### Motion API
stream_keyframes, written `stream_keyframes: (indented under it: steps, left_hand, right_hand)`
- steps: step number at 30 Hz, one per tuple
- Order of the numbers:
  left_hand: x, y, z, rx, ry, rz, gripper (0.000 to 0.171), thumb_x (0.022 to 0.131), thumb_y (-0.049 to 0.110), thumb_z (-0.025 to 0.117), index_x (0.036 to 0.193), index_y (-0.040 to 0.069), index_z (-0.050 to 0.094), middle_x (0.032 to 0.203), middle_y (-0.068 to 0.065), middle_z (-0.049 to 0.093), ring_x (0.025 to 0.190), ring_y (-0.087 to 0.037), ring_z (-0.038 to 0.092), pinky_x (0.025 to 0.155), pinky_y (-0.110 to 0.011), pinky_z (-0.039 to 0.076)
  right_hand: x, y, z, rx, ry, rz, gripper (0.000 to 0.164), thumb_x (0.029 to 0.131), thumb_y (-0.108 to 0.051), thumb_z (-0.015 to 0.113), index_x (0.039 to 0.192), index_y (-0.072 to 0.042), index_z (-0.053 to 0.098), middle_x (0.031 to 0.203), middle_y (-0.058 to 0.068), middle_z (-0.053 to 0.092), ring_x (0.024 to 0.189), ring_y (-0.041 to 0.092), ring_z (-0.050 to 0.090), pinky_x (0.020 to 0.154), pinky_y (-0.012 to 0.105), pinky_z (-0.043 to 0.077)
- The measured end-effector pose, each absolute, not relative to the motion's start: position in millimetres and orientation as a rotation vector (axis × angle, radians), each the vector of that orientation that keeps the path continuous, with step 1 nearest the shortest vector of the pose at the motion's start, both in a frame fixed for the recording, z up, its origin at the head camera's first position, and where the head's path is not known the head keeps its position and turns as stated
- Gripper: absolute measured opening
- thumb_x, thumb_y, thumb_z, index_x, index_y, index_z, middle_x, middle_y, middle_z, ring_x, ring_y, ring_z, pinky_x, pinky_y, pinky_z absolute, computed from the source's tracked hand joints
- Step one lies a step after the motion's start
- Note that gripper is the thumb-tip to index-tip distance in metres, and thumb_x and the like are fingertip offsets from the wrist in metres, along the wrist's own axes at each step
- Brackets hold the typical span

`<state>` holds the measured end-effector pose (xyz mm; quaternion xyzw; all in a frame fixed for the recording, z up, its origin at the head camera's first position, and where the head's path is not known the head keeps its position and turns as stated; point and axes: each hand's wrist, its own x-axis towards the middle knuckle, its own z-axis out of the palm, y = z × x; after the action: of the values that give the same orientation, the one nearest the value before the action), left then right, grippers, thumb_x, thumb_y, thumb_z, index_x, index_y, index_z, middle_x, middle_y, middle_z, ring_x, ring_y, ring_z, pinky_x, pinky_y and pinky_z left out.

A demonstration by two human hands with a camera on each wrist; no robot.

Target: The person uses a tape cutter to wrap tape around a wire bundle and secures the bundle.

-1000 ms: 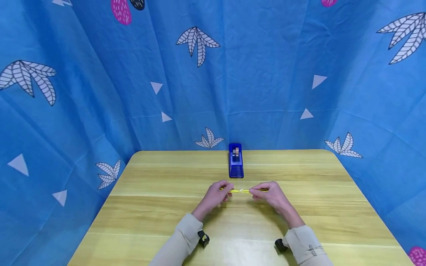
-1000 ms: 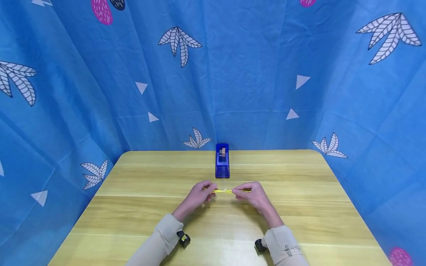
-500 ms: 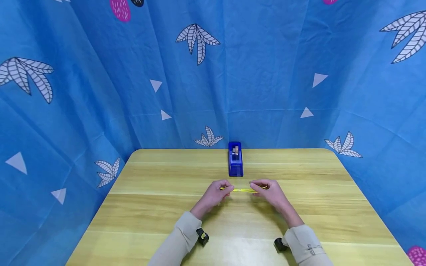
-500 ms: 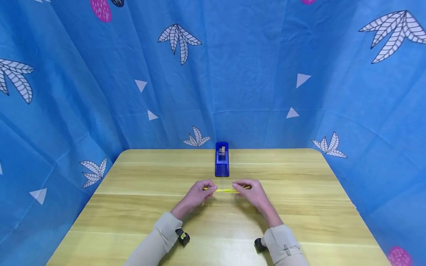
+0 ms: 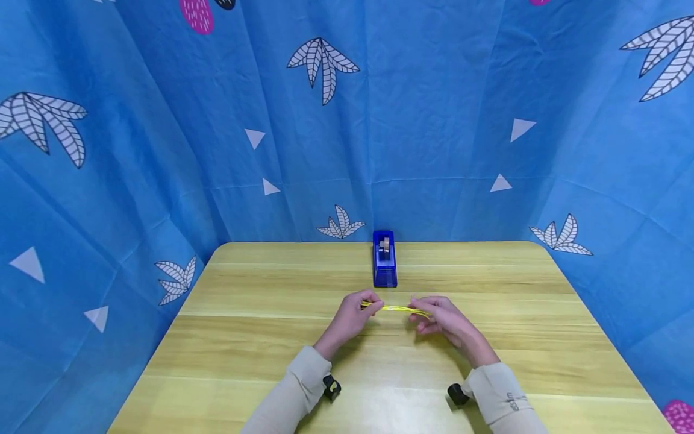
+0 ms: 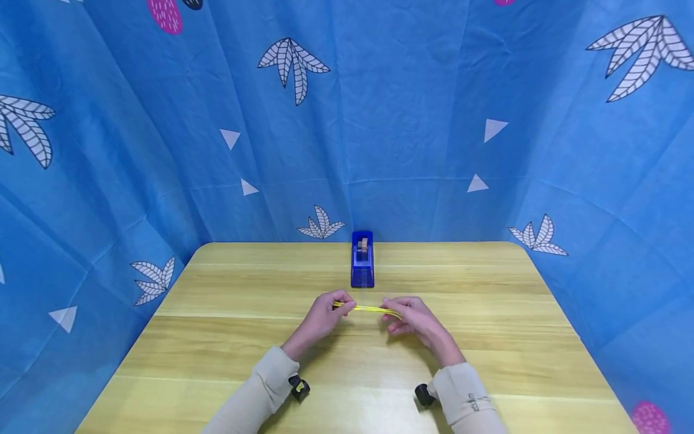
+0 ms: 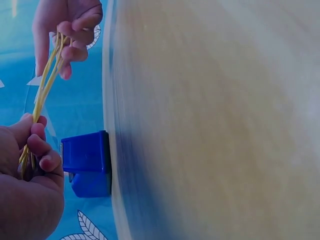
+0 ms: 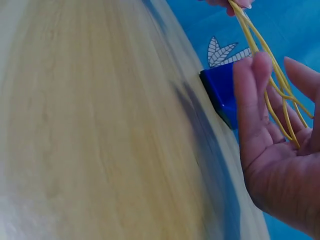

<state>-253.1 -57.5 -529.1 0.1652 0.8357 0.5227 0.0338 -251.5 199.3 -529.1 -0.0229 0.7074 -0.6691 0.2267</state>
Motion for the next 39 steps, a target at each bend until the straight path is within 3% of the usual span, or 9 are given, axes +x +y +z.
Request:
stream_keyframes:
  steps: [6, 15, 23, 27, 32, 39]
  left_hand:
    - [-252.7, -58.1, -528.4, 0.476, 2.567, 1.599, 0.014, 0.104, 0.025, 0.065, 0.096, 0.015, 0.072, 0.092, -0.013, 0.070, 0.074, -0.010, 0.053, 0.061, -0.023, 0.044]
    - [-252.0, -59.4, -529.9, 0.464, 2.548, 1.654, 0.015, 0.103, 0.026, 0.067, 0.100, 0.013, 0.074, 0.094, -0.001, 0.071, 0.079, -0.012, 0.061, 0.066, -0.024, 0.052]
    - [-255.9, -60.1, -533.3, 0.338, 2.468, 1.704, 0.026, 0.106, 0.033, 0.060, 0.108, 0.011, 0.075, 0.097, -0.002, 0.073, 0.081, -0.021, 0.071, 0.064, -0.026, 0.055]
    - [-256.3, -61.1, -534.3, 0.303, 2.414, 1.725, 0.026, 0.106, 0.030, 0.060, 0.104, 0.010, 0.075, 0.098, -0.008, 0.074, 0.078, -0.021, 0.069, 0.057, -0.024, 0.048]
    - [-257.2, -61.8, -535.8, 0.272, 2.400, 1.726, 0.026, 0.106, 0.030, 0.061, 0.104, 0.008, 0.075, 0.095, -0.009, 0.073, 0.076, -0.019, 0.067, 0.059, -0.024, 0.047]
    - [-257.2, -61.3, -535.2, 0.321, 2.483, 1.660, 0.025, 0.104, 0.028, 0.064, 0.097, 0.006, 0.075, 0.079, 0.000, 0.067, 0.070, -0.011, 0.054, 0.055, -0.022, 0.041]
  right_hand:
    - [-252.4, 198.2, -531.2, -0.070, 1.953, -1.867, 0.038, 0.100, -0.028, 0.071, 0.115, 0.007, 0.070, 0.086, 0.006, 0.073, 0.064, 0.009, 0.064, 0.067, 0.029, 0.061]
    - [-253.4, 196.1, -535.8, -0.089, 1.944, -1.979, 0.017, 0.097, -0.012, 0.074, 0.104, 0.003, 0.076, 0.081, 0.001, 0.073, 0.069, 0.007, 0.067, 0.072, 0.027, 0.062]
    - [-253.4, 195.4, -533.3, -0.059, 2.054, -1.964, 0.025, 0.096, -0.008, 0.073, 0.115, 0.010, 0.073, 0.089, 0.006, 0.076, 0.073, 0.011, 0.071, 0.076, 0.028, 0.063]
    - [-253.5, 194.1, -532.4, -0.065, 2.109, -1.942, 0.025, 0.096, -0.006, 0.073, 0.115, 0.010, 0.072, 0.094, 0.012, 0.077, 0.074, 0.011, 0.071, 0.076, 0.027, 0.062]
    - [-253.2, 192.8, -532.6, -0.053, 2.155, -1.943, 0.026, 0.094, -0.007, 0.076, 0.113, 0.010, 0.073, 0.103, 0.020, 0.077, 0.073, 0.012, 0.072, 0.075, 0.027, 0.062]
    - [-253.0, 191.0, -533.3, -0.052, 2.209, -1.928, 0.028, 0.092, -0.012, 0.079, 0.112, 0.007, 0.075, 0.099, 0.011, 0.079, 0.074, 0.014, 0.073, 0.074, 0.026, 0.061]
